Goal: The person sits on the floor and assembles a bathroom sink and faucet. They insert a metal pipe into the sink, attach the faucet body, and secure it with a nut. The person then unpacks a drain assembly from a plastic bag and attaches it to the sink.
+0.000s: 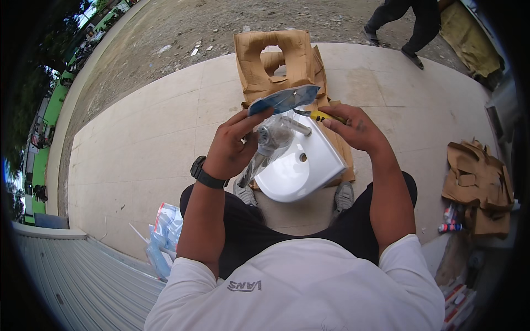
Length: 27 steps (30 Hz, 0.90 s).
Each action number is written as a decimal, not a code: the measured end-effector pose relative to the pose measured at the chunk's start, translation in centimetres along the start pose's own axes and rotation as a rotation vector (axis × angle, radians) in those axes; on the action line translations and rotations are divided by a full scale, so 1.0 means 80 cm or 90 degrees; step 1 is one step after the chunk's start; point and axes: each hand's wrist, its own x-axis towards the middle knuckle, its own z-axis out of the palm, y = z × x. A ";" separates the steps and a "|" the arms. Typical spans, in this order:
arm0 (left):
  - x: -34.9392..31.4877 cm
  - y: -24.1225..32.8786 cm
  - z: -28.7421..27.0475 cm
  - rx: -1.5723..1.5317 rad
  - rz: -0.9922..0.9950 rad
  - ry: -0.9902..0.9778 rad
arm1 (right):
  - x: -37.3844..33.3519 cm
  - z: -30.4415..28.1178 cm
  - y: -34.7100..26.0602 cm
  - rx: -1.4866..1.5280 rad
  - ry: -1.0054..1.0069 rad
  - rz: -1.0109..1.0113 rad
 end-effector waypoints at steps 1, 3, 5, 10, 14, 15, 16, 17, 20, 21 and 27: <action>0.000 0.001 0.000 0.001 0.002 0.001 | 0.002 -0.001 0.006 -0.008 0.021 0.035; 0.000 0.001 -0.002 -0.014 -0.006 0.005 | 0.005 -0.003 0.015 -0.006 0.059 0.073; 0.000 0.000 -0.004 -0.018 -0.010 0.018 | 0.007 -0.010 0.018 -0.092 0.080 0.171; -0.002 -0.006 -0.009 -0.040 -0.051 0.040 | -0.015 -0.034 -0.018 -0.070 0.131 0.220; 0.001 -0.010 0.001 -0.053 -0.035 0.043 | -0.044 -0.037 -0.064 -0.008 0.049 0.019; 0.001 -0.010 0.003 -0.052 -0.040 0.033 | -0.046 -0.029 -0.072 -0.005 0.022 -0.046; 0.002 -0.009 0.005 -0.053 -0.049 0.024 | -0.045 -0.020 -0.079 -0.008 0.011 -0.057; 0.003 -0.009 0.007 -0.055 -0.058 0.014 | -0.043 -0.009 -0.084 -0.010 0.000 -0.065; 0.003 -0.006 0.009 -0.043 -0.087 -0.011 | -0.035 0.011 -0.090 -0.019 -0.006 -0.099; 0.003 -0.006 0.010 -0.046 -0.075 -0.010 | -0.033 0.015 -0.091 -0.024 -0.005 -0.112; 0.004 -0.010 0.017 -0.046 -0.046 -0.008 | -0.022 0.030 -0.087 -0.028 -0.012 -0.142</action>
